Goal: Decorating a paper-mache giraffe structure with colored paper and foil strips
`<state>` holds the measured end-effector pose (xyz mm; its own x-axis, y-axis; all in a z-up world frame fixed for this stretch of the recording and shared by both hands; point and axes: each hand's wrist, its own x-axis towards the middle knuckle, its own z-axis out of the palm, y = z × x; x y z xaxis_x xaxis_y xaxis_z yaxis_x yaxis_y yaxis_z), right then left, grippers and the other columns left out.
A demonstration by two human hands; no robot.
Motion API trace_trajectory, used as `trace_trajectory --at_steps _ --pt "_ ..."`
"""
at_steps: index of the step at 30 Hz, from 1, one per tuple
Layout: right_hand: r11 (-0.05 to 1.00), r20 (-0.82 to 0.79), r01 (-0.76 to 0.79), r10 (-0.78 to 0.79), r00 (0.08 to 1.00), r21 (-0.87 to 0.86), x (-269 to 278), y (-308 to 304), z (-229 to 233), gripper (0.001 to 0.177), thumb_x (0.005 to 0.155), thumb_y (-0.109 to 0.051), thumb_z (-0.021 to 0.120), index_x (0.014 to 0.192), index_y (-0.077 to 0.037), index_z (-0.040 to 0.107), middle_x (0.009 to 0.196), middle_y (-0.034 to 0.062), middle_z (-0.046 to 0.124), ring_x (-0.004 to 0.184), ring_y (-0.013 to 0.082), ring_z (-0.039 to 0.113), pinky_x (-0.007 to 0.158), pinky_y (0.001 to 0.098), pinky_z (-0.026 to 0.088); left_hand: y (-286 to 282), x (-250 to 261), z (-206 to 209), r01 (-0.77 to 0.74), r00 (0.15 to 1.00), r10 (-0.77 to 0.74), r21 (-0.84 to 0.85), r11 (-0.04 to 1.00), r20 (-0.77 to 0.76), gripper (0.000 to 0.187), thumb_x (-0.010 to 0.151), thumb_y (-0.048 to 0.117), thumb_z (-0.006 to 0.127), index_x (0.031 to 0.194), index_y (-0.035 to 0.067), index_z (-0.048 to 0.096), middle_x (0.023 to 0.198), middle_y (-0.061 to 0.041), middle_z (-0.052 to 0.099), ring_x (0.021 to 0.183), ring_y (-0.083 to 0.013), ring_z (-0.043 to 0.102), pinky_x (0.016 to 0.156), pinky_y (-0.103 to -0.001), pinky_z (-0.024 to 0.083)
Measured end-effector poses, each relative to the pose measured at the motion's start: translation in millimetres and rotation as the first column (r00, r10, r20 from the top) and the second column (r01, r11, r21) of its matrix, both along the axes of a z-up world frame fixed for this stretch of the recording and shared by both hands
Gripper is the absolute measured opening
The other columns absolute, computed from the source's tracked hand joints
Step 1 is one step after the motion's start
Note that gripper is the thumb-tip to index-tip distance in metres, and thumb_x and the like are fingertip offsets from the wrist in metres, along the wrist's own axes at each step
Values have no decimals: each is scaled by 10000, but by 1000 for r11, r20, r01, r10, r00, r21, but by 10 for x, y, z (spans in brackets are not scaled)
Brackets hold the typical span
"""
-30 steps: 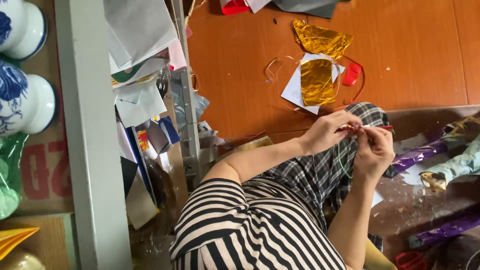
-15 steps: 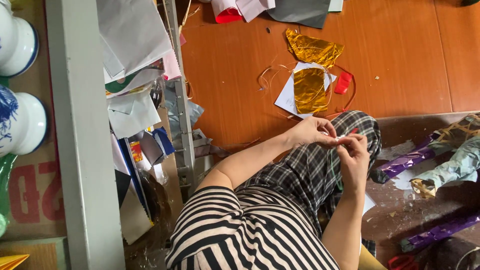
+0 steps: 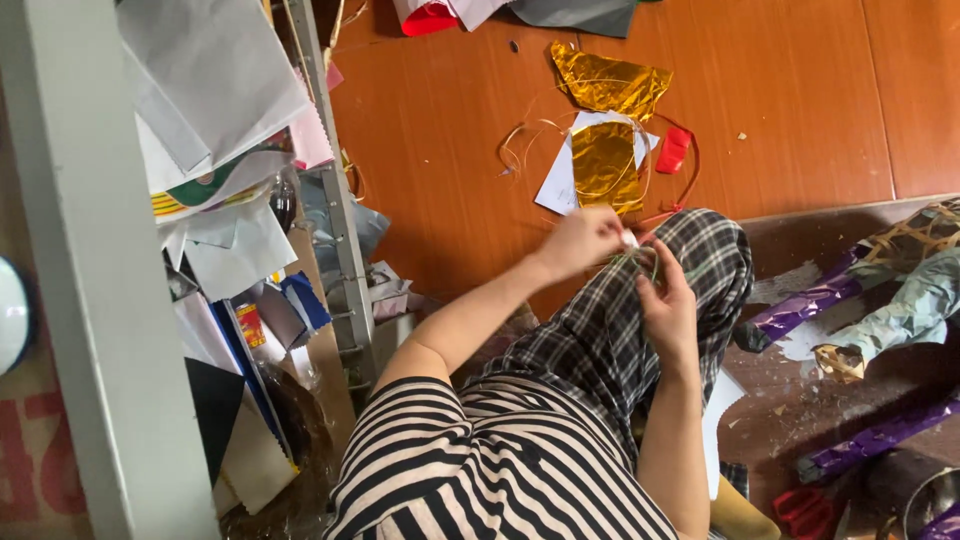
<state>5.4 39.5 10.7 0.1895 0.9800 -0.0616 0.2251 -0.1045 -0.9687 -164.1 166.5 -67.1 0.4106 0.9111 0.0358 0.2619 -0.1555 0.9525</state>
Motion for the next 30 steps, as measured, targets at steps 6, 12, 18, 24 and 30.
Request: trace_trajectory --at_steps 6,12,18,24,30 --pt "993 498 115 -117 859 34 93 -124 -65 263 1088 20 679 1349 45 706 1234 210 697 1107 374 701 952 439 575 1572 -1191 389 -624 758 627 -80 777 179 34 960 171 692 992 173 705 837 -56 754 755 -195 740 664 -337 579" --pt "981 538 146 -194 820 132 14 -137 -317 248 1091 78 646 1320 15 719 1227 159 673 1080 338 704 943 410 585 2848 -2219 649 -742 535 771 -244 624 344 513 1080 390 507 1460 61 602 1195 -153 786 959 -220 729 809 -383 597" --pt "972 472 139 -213 855 188 70 -87 -382 213 1097 52 700 1300 5 744 1170 184 663 1087 389 719 934 442 604 2362 -1636 565 226 401 739 -840 494 542 613 1169 522 401 1624 121 487 1502 -133 552 1296 -316 502 1043 -569 345" --pt "996 -265 80 -85 960 -30 -123 282 -112 318 1159 -152 535 1373 26 688 1259 210 696 1170 285 711 1057 461 591 1135 -771 -210 978 188 895 -166 -130 404 714 1258 652 292 1787 180 371 1807 -116 318 1632 -414 276 1277 -759 95" --pt "994 -548 92 -46 836 57 -92 470 113 515 1140 -329 540 1502 36 563 1482 201 603 1397 285 618 1114 425 589 -259 111 223 429 843 -65 -593 682 534 456 1011 47 760 1449 125 659 1155 -109 654 995 -213 738 900 -337 584"
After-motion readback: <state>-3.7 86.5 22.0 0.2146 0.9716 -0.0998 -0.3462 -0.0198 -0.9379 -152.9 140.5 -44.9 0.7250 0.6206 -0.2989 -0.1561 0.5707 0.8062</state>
